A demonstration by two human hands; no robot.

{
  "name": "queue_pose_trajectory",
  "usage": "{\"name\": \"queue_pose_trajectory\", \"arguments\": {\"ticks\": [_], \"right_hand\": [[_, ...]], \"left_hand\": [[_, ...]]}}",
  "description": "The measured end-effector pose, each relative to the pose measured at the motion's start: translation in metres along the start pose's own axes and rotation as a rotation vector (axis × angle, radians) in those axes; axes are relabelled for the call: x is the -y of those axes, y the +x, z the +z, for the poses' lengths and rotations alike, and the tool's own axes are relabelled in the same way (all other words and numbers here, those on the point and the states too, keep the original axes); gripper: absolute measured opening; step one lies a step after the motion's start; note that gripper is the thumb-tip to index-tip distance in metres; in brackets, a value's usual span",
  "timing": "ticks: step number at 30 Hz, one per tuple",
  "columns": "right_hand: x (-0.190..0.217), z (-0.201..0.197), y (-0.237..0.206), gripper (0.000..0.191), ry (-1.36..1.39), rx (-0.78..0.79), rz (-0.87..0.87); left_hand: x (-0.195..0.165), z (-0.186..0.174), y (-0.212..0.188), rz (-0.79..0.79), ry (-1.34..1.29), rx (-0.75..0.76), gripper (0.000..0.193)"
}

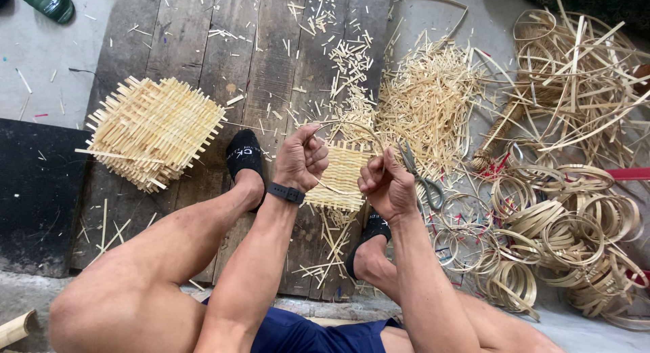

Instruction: The person assembles small bamboo bowls by placing a woven bamboo mat into a circular bamboo frame, then using shears to trim the excess mat around the frame edge. The person repeats this process for multiple bowls, stacking finished units nearby.

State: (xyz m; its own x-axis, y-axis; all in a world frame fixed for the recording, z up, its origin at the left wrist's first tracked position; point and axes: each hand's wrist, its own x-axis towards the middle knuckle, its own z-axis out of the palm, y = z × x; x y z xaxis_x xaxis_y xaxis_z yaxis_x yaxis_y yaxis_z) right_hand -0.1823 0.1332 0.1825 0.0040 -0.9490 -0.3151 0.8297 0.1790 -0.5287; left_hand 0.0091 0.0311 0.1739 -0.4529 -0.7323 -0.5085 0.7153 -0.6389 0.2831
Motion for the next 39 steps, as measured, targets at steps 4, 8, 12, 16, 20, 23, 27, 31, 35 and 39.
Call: {"name": "queue_pose_trajectory", "arguments": {"ticks": [4, 8, 12, 16, 20, 23, 27, 31, 35, 39], "right_hand": [[0.0, -0.006, 0.002, 0.038, -0.103, -0.081, -0.032], [0.002, -0.021, 0.007, 0.021, -0.5, -0.321, -0.067], [-0.017, -0.046, 0.017, 0.019, -0.892, -0.583, -0.064], [-0.043, -0.073, 0.028, 0.021, -1.147, -0.684, -0.009], [-0.063, -0.097, 0.036, 0.02, -1.408, -0.729, -0.009], [-0.075, -0.112, 0.037, 0.019, -1.472, -0.729, -0.059], [-0.085, -0.129, 0.036, 0.021, -1.519, -0.752, -0.041], [-0.085, -0.138, 0.034, 0.02, -1.565, -0.705, -0.152], [-0.08, -0.138, 0.034, 0.022, -1.52, -0.693, -0.131], [-0.076, -0.133, 0.036, 0.022, -1.529, -0.718, -0.076]], "left_hand": [[0.005, -0.001, -0.003, 0.061, 0.04, -0.06, 0.032], [0.014, -0.014, 0.0, 0.106, 0.226, -0.178, 0.022], [0.03, -0.054, 0.014, 0.304, 0.678, -0.338, 0.013], [0.05, -0.103, 0.028, 0.557, 1.318, -0.428, 0.016], [0.053, -0.132, 0.035, 0.525, 1.663, -0.4, 0.013], [0.054, -0.137, 0.036, 0.498, 1.694, -0.399, 0.014], [0.053, -0.136, 0.037, 0.361, 1.586, -0.428, 0.015], [0.048, -0.129, 0.042, 0.303, 1.612, -0.424, 0.016], [0.043, -0.122, 0.042, 0.292, 1.7, -0.41, 0.016], [0.04, -0.114, 0.044, 0.224, 1.745, -0.464, 0.017]]}}
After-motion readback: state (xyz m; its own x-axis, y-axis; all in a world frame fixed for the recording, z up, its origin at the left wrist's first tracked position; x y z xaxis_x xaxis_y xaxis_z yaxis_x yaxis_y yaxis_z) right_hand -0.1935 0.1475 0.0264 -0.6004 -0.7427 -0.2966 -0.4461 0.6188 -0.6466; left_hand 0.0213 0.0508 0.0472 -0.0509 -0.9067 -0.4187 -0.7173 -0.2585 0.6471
